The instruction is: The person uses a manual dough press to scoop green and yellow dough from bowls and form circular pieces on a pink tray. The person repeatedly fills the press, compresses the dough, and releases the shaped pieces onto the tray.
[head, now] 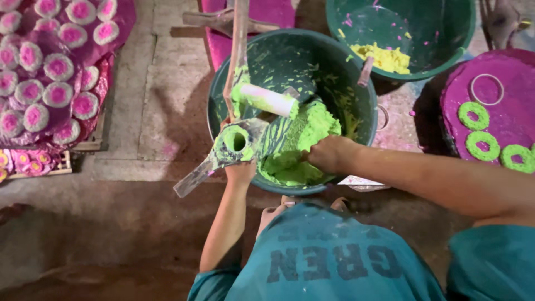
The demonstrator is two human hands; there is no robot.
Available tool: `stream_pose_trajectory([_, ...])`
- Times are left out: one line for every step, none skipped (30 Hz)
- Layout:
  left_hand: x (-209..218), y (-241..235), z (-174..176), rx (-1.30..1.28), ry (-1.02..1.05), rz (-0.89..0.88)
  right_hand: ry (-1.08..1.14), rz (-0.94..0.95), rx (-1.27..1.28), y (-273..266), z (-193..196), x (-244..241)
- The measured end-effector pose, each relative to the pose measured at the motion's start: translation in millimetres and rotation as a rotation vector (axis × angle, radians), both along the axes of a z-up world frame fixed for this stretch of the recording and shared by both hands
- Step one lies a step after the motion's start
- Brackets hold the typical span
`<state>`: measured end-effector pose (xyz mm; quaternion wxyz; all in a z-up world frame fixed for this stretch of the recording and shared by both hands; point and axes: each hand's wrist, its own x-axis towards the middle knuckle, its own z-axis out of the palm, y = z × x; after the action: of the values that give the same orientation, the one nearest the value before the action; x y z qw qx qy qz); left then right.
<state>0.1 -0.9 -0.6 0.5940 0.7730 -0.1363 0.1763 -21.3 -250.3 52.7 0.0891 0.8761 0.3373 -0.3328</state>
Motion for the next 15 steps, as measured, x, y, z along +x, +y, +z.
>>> stream_pose_trajectory([0.5,-0.2,-0.2,-0.020,0.020,-0.003,0.022,-0.053,0.042,-0.1,6.8,-3.1])
stream_pose_trajectory([1.4,1.0,-0.1,-0.038,0.041,-0.004,0.045,-0.105,0.086,-2.1,14.5,-5.8])
stream_pose_trajectory([3.5,3.2,1.1,-0.013,-0.013,0.004,0.073,-0.207,0.135,-6.7,24.1,-9.4])
stream_pose_trajectory([7.7,4.7,3.5,0.010,-0.070,0.012,0.098,-0.308,0.183,-14.8,36.5,-13.3])
stream_pose_trajectory([12.4,6.0,7.4,0.034,-0.128,0.021,0.123,-0.409,0.233,-23.8,50.0,-16.6])
stream_pose_trajectory([16.9,7.2,12.6,0.065,-0.067,0.032,0.118,-0.450,0.294,-36.1,65.1,-19.8])
stream_pose_trajectory([21.0,7.6,18.8,0.097,-0.007,0.043,0.113,-0.491,0.356,-50.9,81.7,-23.5])
stream_pose_trajectory([23.9,6.6,25.5,0.129,0.056,0.054,0.123,-0.559,0.395,-66.6,99.0,-27.2])
stream_pose_trajectory([24.3,4.7,32.7,0.184,-0.012,0.048,0.133,-0.627,0.433,-80.2,115.9,-30.1])
stream_pose_trajectory([23.4,2.8,41.0,0.241,-0.086,0.044,0.157,-0.662,0.514,-90.4,132.1,-31.2])
stream_pose_trajectory([21.3,0.6,49.6,0.298,-0.159,0.041,0.181,-0.696,0.596,-97.5,147.5,-31.5])
stream_pose_trajectory([19.4,-2.9,58.0,0.403,-0.131,-0.020,0.181,-0.685,0.617,-99.9,160.4,-29.1])
stream_pose_trajectory([16.8,-8.0,65.3,0.508,-0.103,-0.080,0.180,-0.674,0.638,-100.4,173.7,-25.8])
stream_pose_trajectory([14.5,-13.9,71.3,0.612,-0.076,-0.140,0.178,-0.663,0.658,-97.6,186.2,-24.0])
stream_pose_trajectory([15.1,-20.7,75.5,0.600,-0.053,-0.209,0.013,-0.599,0.459,-92.5,197.2,-22.6])
